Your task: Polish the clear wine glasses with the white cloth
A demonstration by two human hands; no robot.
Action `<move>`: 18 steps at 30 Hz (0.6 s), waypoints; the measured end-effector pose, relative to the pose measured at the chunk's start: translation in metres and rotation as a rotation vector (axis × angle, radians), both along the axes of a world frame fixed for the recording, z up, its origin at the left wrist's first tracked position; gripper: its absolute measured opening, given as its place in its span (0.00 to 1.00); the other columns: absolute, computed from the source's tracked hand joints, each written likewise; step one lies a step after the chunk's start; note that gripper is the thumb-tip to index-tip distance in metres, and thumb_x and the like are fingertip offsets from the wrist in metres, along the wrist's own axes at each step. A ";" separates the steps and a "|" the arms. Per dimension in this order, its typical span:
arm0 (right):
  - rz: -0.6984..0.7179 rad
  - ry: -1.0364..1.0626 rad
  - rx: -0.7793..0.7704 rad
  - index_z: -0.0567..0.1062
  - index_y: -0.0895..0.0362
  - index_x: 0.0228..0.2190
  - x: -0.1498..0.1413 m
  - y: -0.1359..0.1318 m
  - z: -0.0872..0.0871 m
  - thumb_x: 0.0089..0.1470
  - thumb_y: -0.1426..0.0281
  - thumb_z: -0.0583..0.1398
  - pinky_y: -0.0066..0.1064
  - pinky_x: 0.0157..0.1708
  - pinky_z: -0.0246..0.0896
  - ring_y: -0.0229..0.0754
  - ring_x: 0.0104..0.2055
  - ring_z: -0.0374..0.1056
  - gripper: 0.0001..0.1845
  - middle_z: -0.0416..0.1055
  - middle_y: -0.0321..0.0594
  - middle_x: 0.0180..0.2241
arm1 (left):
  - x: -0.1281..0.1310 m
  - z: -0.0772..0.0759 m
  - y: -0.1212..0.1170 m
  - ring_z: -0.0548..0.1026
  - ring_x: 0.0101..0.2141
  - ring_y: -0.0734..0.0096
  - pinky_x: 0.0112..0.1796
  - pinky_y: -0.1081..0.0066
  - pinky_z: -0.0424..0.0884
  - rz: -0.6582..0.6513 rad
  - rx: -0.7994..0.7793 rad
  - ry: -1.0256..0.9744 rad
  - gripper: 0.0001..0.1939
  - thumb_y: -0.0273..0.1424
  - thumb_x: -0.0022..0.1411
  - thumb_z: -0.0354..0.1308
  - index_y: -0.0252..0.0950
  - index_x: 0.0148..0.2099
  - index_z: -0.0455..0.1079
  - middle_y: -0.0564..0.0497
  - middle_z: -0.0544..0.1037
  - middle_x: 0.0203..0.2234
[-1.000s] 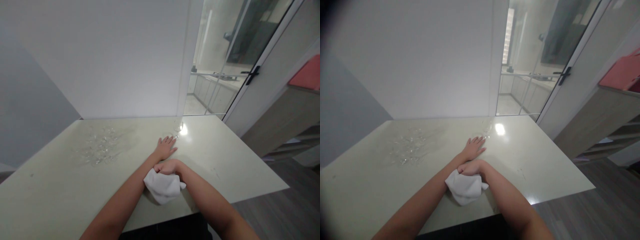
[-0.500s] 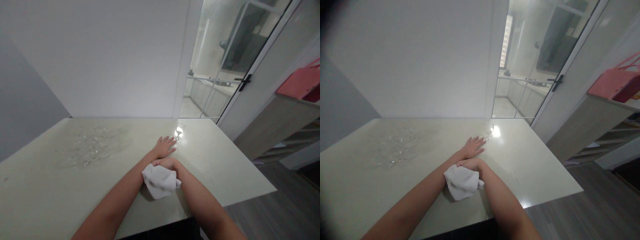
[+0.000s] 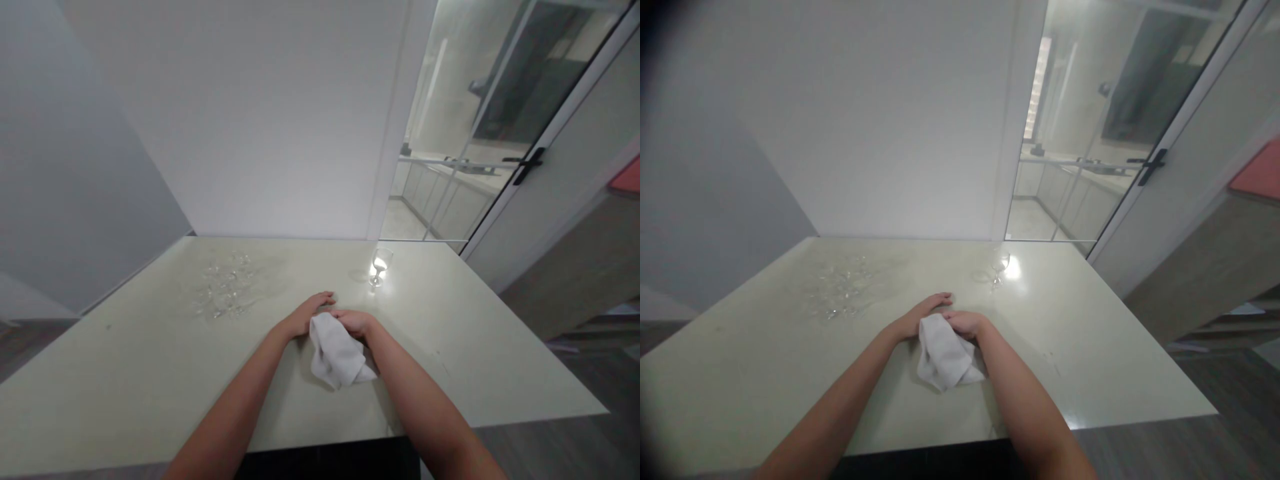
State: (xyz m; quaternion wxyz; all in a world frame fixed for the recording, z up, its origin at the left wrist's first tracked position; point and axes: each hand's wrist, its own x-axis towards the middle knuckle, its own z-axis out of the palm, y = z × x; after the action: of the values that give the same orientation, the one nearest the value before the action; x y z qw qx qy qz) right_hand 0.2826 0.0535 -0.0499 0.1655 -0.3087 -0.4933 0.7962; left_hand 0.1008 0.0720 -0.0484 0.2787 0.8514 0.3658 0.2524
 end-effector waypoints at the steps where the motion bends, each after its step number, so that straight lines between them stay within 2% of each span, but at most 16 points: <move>1: 0.001 -0.023 -0.003 0.78 0.59 0.39 -0.001 -0.001 0.002 0.36 0.61 0.73 0.33 0.40 0.66 0.41 0.34 0.73 0.26 0.78 0.41 0.34 | -0.004 0.006 -0.006 0.66 0.61 0.61 0.62 0.60 0.61 0.021 -0.020 0.000 0.21 0.41 0.68 0.50 0.36 0.55 0.71 0.41 0.69 0.61; 4: -0.018 -0.060 0.006 0.78 0.59 0.40 -0.001 -0.004 0.008 0.35 0.60 0.73 0.30 0.34 0.65 0.39 0.30 0.72 0.28 0.79 0.40 0.33 | -0.006 0.019 -0.016 0.67 0.60 0.63 0.61 0.62 0.62 0.069 -0.056 0.061 0.20 0.40 0.69 0.48 0.36 0.55 0.71 0.41 0.68 0.61; 9: -0.022 -0.022 0.018 0.78 0.58 0.37 0.000 -0.005 0.009 0.35 0.62 0.73 0.27 0.30 0.63 0.32 0.24 0.67 0.25 0.78 0.36 0.31 | -0.002 0.022 -0.019 0.64 0.63 0.63 0.62 0.61 0.60 0.050 0.000 0.164 0.20 0.37 0.68 0.49 0.37 0.58 0.69 0.42 0.65 0.64; 12: -0.035 -0.016 0.005 0.78 0.58 0.35 0.001 -0.006 0.007 0.33 0.64 0.74 0.27 0.30 0.63 0.32 0.22 0.66 0.24 0.78 0.36 0.29 | -0.002 0.030 -0.028 0.67 0.60 0.63 0.60 0.64 0.63 0.090 0.028 0.193 0.20 0.35 0.68 0.50 0.35 0.57 0.70 0.42 0.69 0.61; 15: -0.037 -0.024 -0.014 0.78 0.59 0.32 0.002 -0.007 0.005 0.31 0.66 0.73 0.29 0.31 0.65 0.33 0.23 0.66 0.22 0.77 0.34 0.26 | -0.011 0.051 -0.043 0.76 0.47 0.63 0.50 0.66 0.70 0.254 0.068 0.230 0.17 0.36 0.68 0.49 0.37 0.53 0.72 0.44 0.79 0.48; 17: -0.039 -0.047 -0.031 0.76 0.58 0.30 0.004 -0.008 0.006 0.32 0.68 0.72 0.30 0.32 0.67 0.36 0.24 0.68 0.18 0.75 0.33 0.24 | -0.025 0.065 -0.055 0.77 0.37 0.66 0.41 0.68 0.71 0.462 0.183 0.175 0.17 0.39 0.67 0.50 0.38 0.53 0.71 0.48 0.79 0.38; 18: -0.043 -0.062 -0.037 0.75 0.58 0.28 0.004 -0.008 0.006 0.33 0.69 0.71 0.30 0.32 0.67 0.37 0.25 0.69 0.16 0.74 0.33 0.24 | -0.035 0.071 -0.061 0.76 0.33 0.68 0.37 0.70 0.70 0.614 0.282 0.120 0.18 0.40 0.66 0.52 0.37 0.53 0.71 0.49 0.78 0.33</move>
State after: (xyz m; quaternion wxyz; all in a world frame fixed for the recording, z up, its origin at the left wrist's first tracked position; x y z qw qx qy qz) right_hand 0.2869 0.0451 -0.0442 0.1614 -0.3470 -0.4765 0.7915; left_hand 0.0661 0.0114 0.0227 0.0471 0.7451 0.5821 0.3220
